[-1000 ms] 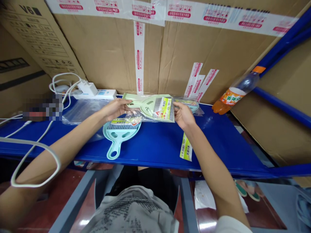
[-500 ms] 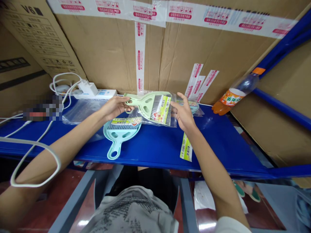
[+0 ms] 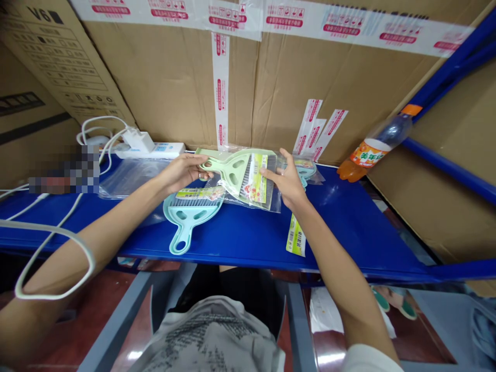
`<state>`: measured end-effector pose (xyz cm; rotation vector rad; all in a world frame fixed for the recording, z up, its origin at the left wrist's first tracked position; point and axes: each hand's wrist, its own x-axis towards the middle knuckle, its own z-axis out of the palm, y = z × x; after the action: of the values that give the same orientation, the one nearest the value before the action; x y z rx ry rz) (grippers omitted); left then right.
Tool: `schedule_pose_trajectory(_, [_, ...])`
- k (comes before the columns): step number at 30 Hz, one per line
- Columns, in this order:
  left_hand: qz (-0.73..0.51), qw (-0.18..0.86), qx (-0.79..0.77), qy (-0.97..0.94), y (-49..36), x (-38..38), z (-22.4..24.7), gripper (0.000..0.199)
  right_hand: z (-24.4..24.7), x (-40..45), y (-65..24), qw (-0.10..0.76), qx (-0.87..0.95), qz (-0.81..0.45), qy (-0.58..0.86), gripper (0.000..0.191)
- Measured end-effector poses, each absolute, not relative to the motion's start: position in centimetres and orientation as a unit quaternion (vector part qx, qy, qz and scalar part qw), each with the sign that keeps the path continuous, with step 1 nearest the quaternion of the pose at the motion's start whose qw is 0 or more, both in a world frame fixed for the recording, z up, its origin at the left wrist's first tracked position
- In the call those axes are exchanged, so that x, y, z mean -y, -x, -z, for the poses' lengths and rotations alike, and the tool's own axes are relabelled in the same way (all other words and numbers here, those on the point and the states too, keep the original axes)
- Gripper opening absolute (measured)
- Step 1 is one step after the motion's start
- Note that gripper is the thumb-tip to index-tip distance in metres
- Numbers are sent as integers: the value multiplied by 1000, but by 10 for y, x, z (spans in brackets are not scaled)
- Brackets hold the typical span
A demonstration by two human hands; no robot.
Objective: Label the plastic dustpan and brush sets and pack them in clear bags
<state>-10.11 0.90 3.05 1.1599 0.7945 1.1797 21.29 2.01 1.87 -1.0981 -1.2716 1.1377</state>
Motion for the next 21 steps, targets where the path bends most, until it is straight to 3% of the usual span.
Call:
schedule_pose_trajectory(11, [-571, 595, -379, -420, 96, -8, -38, 20, -34, -6, -206, 514, 552, -526, 393, 117])
schedule_pose_trajectory(21, [-560, 586, -356, -465, 94, -5, -36, 16, -26, -7, -203, 524, 588, -459, 411, 64])
